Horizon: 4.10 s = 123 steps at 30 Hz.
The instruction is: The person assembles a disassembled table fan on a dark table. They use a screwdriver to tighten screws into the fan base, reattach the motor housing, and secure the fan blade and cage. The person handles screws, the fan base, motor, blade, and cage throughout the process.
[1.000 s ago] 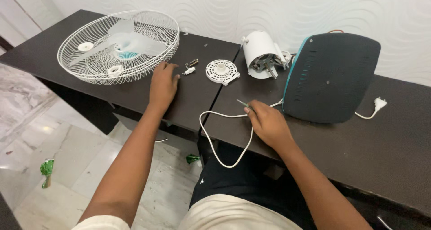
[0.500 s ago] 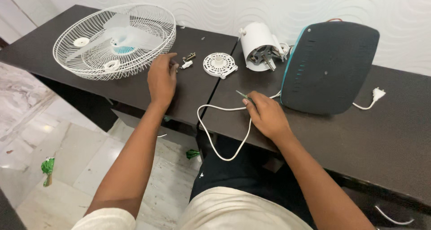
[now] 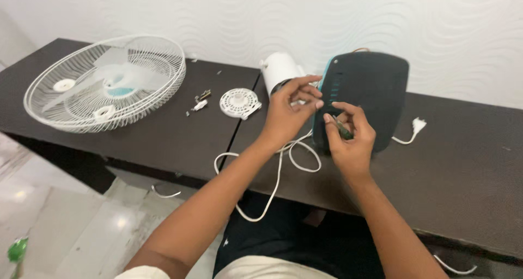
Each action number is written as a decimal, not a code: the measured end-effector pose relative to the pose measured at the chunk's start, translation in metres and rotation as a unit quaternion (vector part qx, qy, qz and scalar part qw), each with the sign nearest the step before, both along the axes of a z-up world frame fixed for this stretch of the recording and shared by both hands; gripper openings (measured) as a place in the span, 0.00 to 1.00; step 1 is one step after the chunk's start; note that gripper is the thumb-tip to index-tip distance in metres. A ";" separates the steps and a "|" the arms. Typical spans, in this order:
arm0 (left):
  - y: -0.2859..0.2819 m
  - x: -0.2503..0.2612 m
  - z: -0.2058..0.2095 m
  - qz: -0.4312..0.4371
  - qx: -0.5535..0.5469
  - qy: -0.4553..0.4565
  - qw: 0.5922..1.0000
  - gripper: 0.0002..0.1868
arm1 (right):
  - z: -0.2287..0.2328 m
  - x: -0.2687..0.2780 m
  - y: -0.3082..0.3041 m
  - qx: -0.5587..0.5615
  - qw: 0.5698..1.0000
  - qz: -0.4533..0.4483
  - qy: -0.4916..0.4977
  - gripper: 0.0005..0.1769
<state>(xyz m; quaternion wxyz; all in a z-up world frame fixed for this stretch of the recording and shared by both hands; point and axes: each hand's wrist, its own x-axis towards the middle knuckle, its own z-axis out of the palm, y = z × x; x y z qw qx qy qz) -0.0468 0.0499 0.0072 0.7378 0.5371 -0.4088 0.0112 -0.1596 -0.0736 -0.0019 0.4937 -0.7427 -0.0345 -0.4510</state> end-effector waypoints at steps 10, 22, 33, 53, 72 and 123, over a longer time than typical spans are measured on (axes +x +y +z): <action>-0.071 -0.036 0.006 -0.053 -0.025 0.062 0.996 0.40 | 0.023 -0.028 -0.065 -0.086 0.995 -0.055 0.006 0.09; -0.083 -0.040 0.026 -0.072 0.014 0.176 0.982 0.36 | 0.022 -0.019 -0.075 -0.024 0.997 -0.074 0.017 0.05; -0.080 -0.043 0.024 -0.045 0.045 0.183 0.981 0.37 | 0.013 -0.008 -0.091 -0.031 0.998 -0.043 0.032 0.06; -0.073 -0.043 0.022 0.076 0.041 -0.108 0.990 0.09 | -0.019 -0.007 -0.079 0.066 0.986 -0.141 0.060 0.04; -0.113 0.020 0.075 0.267 0.249 -0.448 0.816 0.23 | -0.025 -0.008 -0.074 0.025 0.991 -0.125 0.035 0.05; -0.111 0.015 0.077 0.300 0.221 -0.366 0.853 0.14 | 0.057 0.030 -0.130 0.056 0.990 -0.128 0.026 0.05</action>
